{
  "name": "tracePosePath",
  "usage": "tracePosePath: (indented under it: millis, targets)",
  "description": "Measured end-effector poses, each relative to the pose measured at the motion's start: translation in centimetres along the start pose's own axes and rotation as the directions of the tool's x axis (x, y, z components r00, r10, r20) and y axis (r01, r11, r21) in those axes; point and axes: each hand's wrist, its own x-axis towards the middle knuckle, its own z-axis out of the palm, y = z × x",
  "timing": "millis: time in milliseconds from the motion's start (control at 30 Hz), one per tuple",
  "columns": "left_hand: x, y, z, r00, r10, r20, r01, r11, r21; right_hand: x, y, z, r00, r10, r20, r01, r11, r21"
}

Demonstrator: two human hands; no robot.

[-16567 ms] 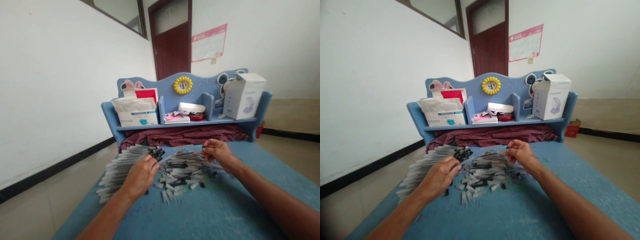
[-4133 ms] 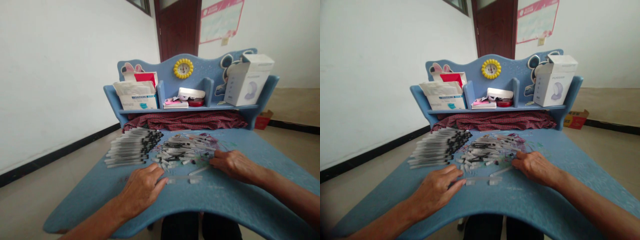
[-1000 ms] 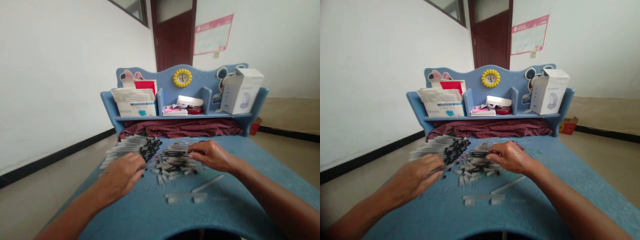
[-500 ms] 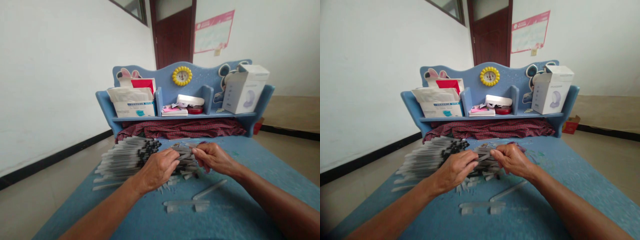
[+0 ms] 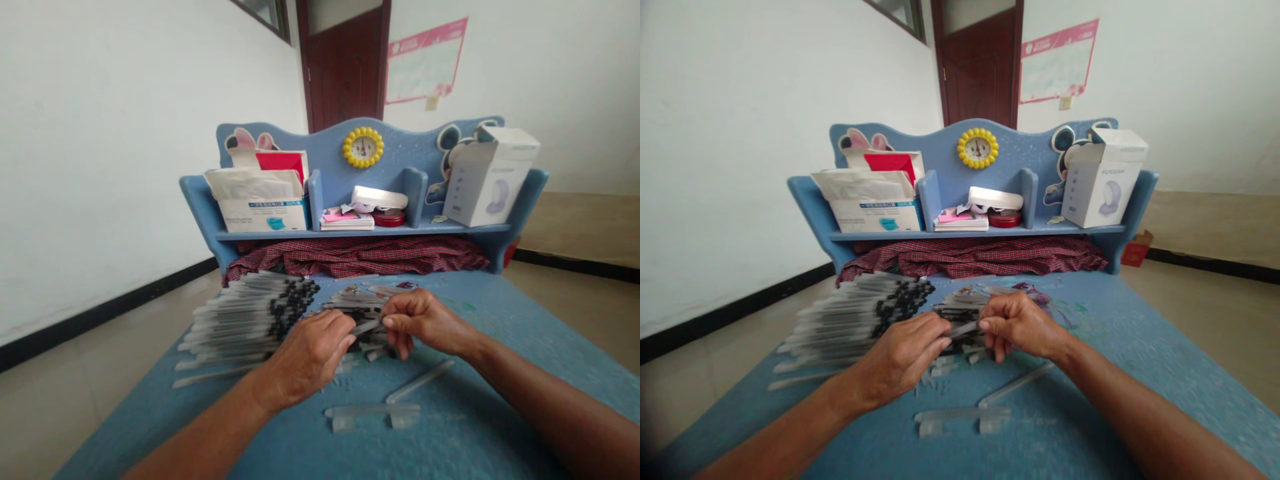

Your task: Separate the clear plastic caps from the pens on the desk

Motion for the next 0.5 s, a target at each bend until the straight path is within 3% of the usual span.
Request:
tracePosePath:
  millis: [333, 500]
  targets:
    - [-0.42, -0.27, -0.09, 1.0, 0.006, -0.017, -0.005, 0.999, 0.042, 0.14, 0.13, 0.37, 0.999, 0.039, -0.02, -0.041, 0.989, -0.144]
    - [-0.55, -0.34, 0.02, 1.0, 0.012, -0.005, -0.011, 0.998, 0.058, 0.15, 0.21, 0.7, 0.999, 0.04, -0.014, -0.04, 0.999, 0.005]
